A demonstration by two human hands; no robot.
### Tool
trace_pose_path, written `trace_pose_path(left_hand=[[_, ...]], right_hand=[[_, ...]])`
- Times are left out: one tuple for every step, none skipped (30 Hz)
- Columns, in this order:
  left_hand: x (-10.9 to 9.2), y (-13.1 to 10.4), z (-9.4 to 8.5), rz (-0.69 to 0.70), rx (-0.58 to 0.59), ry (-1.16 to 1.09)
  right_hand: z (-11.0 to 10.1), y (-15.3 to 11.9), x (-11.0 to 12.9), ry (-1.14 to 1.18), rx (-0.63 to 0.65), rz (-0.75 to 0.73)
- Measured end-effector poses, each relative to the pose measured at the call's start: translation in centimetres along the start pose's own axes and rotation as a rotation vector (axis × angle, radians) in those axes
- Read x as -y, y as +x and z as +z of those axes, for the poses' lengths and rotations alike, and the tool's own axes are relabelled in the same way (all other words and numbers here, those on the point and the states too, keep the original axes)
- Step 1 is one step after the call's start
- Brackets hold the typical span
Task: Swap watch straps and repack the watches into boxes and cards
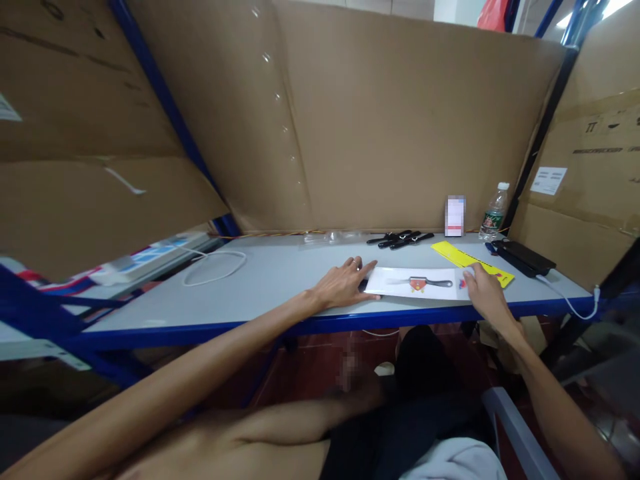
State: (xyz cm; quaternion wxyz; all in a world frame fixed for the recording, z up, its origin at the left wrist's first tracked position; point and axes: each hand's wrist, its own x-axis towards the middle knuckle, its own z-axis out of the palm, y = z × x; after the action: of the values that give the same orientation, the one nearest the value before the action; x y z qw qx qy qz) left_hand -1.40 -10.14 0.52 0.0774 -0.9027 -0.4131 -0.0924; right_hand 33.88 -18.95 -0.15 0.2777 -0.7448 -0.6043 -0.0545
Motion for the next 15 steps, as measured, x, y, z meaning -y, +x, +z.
trace_pose_path(left_hand=[[0.3,0.0,0.1,-0.027,-0.004,-0.027],[0.6,0.0,0.3,-0.045,-0.012,-0.071],[1.0,-0.1,0.5,-0.055,-0.028,-0.134],[1.4,-0.2,0.8,-0.067,-0.06,-0.214],[1.7,-0.2,1.1,-0.094,-0.11,-0.302],[2.0,-0.3,1.4,-0.145,-0.171,-0.385],[2.2,-0.4,1.7,-0.215,-0.223,-0.456],[2.3,-0.4,2.0,-0.289,-0.252,-0.51],[2.3,-0.4,2.2,-0.35,-0.254,-0.549],[2.3,-0.3,2.4,-0.386,-0.235,-0.577],[2.2,-0.2,2.5,-0.398,-0.207,-0.597],[2.1,-0.1,2.5,-0.396,-0.187,-0.612],[2.0,0.0,2.4,-0.391,-0.18,-0.623],[1.9,0.1,2.2,-0.394,-0.184,-0.628],[1.8,0.1,2.0,-0.402,-0.189,-0.627]], right_hand=[[0.3,0.7,0.6,0.006,0.002,-0.004],[0.6,1.3,0.9,0.022,0.005,-0.003],[1.0,1.9,0.9,0.047,0.008,0.003],[1.3,2.4,0.6,0.075,0.008,0.014],[1.7,2.8,0.1,0.101,0.005,0.029],[2.1,3.1,-0.5,0.125,-0.006,0.042],[2.4,3.3,-1.2,0.142,-0.025,0.055],[2.7,3.4,-1.8,0.154,-0.048,0.064],[2.9,3.5,-2.3,0.164,-0.069,0.07],[3.0,3.5,-2.7,0.174,-0.084,0.075],[3.1,3.5,-3.1,0.189,-0.092,0.079],[3.1,3.5,-3.3,0.209,-0.092,0.081],[3.0,3.5,-3.5,0.234,-0.088,0.086],[2.9,3.5,-3.6,0.266,-0.077,0.095],[2.8,3.5,-3.8,0.307,-0.061,0.107]])
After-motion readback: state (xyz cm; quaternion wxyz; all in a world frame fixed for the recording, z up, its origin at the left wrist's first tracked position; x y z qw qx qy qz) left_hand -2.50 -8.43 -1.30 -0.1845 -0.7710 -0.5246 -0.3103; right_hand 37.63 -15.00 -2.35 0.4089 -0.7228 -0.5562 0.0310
